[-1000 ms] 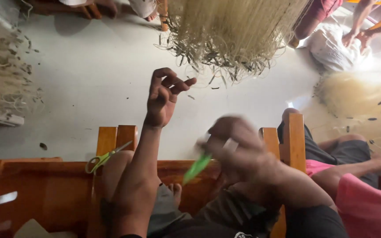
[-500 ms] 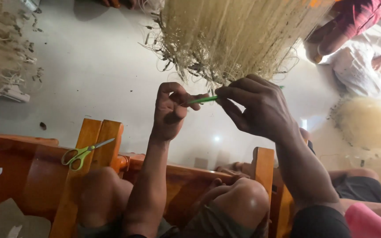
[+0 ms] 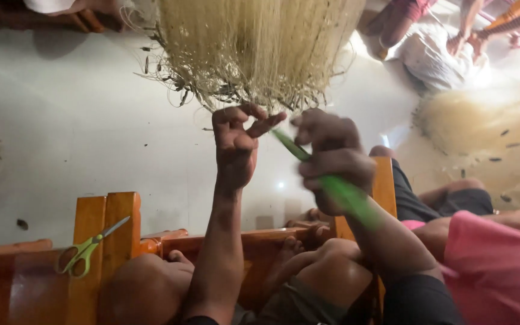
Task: Using a green plastic shuttle to weave or repair a large fishing net while sitting on a wooden bench.
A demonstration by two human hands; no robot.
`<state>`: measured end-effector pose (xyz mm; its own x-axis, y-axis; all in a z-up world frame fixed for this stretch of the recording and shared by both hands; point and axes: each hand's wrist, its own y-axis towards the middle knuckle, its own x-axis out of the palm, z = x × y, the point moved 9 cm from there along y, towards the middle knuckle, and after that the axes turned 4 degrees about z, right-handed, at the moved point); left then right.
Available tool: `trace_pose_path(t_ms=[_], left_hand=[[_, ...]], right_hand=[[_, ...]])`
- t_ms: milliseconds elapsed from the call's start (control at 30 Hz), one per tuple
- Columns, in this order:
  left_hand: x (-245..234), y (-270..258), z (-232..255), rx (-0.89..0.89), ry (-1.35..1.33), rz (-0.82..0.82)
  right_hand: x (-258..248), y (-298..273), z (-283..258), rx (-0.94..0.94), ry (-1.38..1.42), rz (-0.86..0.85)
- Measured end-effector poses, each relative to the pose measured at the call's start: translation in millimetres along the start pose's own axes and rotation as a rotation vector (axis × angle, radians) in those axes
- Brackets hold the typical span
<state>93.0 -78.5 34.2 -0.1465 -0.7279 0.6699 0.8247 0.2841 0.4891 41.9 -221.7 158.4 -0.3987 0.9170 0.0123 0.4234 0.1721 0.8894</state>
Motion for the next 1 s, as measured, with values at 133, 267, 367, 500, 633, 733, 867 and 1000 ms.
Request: trace_pose_path(t_ms=[133,267,367,500,633,733,867,1000], left_hand=[[-2,5,-4,-0.012,-0.019,-0.073],[4,-4,22,-0.01,-0.078,-0.126],[7,-14,35,-0.029,-0.062,-0.172],[7,-21,35,-0.073,-0.08,-0.179],[14,-23,40,-0.086,-0.165,-0.203],[12,-25,44,-0.106,-0.16,-0.222],[8,-26,47,-0.123,-0.189,-0.202],[10,-28,53,-0.109,-0.201,-0.22]], right_hand=[[-3,-8,-29,-0.123,-0.143,0.048],[27,2,-26,0.274,-0.636,-0.122],[57,-9,-17,0.558,-0.843,-0.336],[85,-29,-25,0.57,-0.79,-0.288],[89,-56,-26,0.547,-0.818,-0.227],[94,-68,-22,0.522,-0.829,-0.297],[94,-76,-14,0.529,-0.824,-0.361],[100,-72,-17,0.542,-0.804,-0.45]])
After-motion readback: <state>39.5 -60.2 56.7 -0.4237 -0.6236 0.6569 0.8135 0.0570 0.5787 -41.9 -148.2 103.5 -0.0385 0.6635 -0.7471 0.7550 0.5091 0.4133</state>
